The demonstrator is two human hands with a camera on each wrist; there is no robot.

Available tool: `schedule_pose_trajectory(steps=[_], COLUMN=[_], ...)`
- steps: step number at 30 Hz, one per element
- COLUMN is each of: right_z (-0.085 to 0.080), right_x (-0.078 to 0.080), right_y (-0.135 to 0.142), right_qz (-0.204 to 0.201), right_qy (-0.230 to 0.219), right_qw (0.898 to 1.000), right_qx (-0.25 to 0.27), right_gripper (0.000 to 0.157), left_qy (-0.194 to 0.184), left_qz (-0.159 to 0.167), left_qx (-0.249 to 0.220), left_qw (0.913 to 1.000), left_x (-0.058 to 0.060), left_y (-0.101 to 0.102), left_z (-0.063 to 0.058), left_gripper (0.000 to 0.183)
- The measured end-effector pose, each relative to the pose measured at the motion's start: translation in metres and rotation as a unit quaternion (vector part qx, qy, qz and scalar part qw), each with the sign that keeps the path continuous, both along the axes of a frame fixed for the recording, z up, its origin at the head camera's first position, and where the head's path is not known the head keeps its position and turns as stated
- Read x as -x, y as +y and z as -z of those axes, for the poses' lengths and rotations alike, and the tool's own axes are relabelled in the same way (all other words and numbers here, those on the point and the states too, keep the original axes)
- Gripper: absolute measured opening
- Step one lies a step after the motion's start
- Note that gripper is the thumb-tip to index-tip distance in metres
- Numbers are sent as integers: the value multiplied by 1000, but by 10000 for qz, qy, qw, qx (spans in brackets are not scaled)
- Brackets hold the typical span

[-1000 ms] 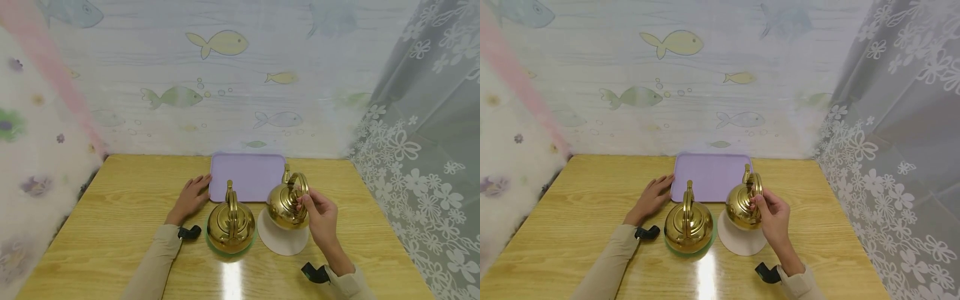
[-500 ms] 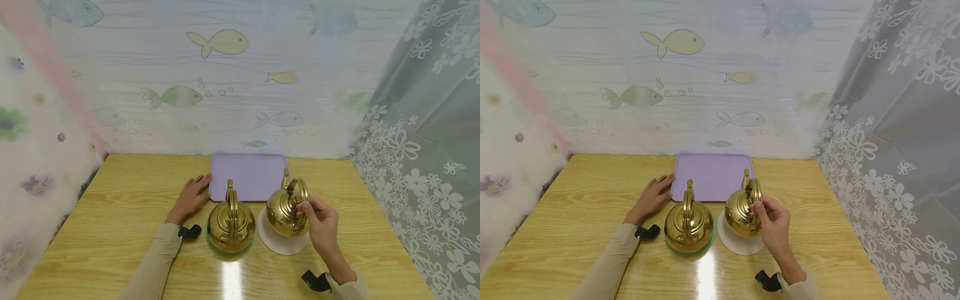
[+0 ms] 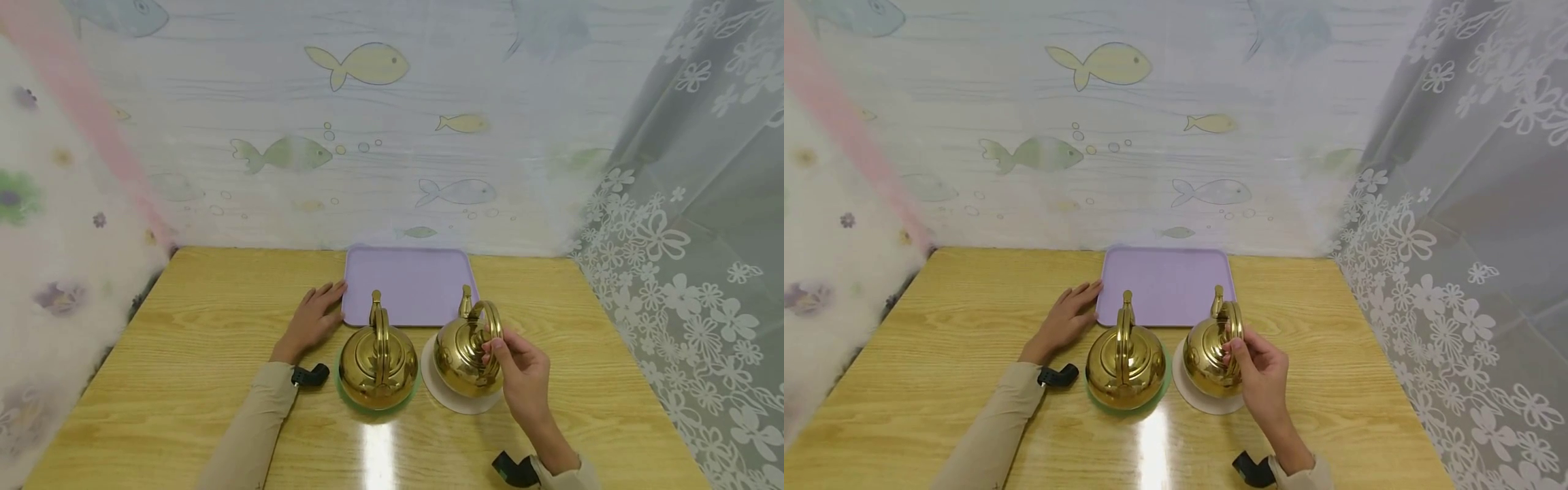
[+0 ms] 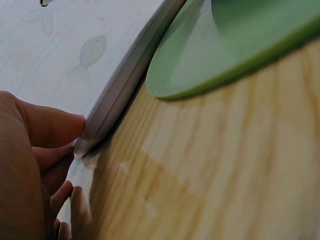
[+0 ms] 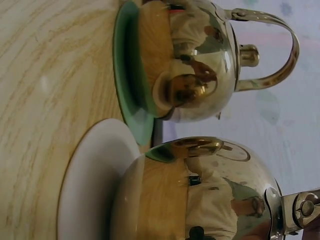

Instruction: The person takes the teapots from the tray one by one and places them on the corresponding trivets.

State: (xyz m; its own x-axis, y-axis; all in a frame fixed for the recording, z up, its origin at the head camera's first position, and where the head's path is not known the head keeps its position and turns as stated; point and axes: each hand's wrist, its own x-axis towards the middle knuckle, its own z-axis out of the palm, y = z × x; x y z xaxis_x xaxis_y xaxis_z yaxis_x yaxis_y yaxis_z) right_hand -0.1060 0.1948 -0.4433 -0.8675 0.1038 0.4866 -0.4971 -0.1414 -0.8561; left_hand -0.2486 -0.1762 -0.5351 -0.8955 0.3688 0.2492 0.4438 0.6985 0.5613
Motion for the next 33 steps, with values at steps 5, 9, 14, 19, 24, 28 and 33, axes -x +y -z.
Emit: schedule_pose_trajectory(steps=[5,9,14,19,24,28,33], right_z=[3,4,5,6,6,6,6], right_x=[-2,-3,-4,-4,-5,-6,-6], right_y=[0,0,-1,-1,-3,-3,-4], right_qz=[-20,-2,-21,-33,-54,-26,13], right_qy=[14,-12,28,75,42,18,-9], right_qw=[10000,10000,10000,9999,9999,9999,10000], right_qx=[-16,-14,-41,-61,-80,-111,-84], right_gripper=[22,22,21,21,21,22,22], left_qy=[-30,-28,-114,-118,-99,-87,-70], left_qz=[23,9,3,4,4,18,24], left_qx=[23,25,0,1,-46,-44,-54], left_qw=[10000,10000,9999,9999,9999,10000,10000], left_x=[1,2,2,1,1,1,1], left_y=[0,0,0,-1,0,0,-1], left_z=[0,1,0,-1,-2,-1,0], left_gripper=[63,64,64,63,63,63,62])
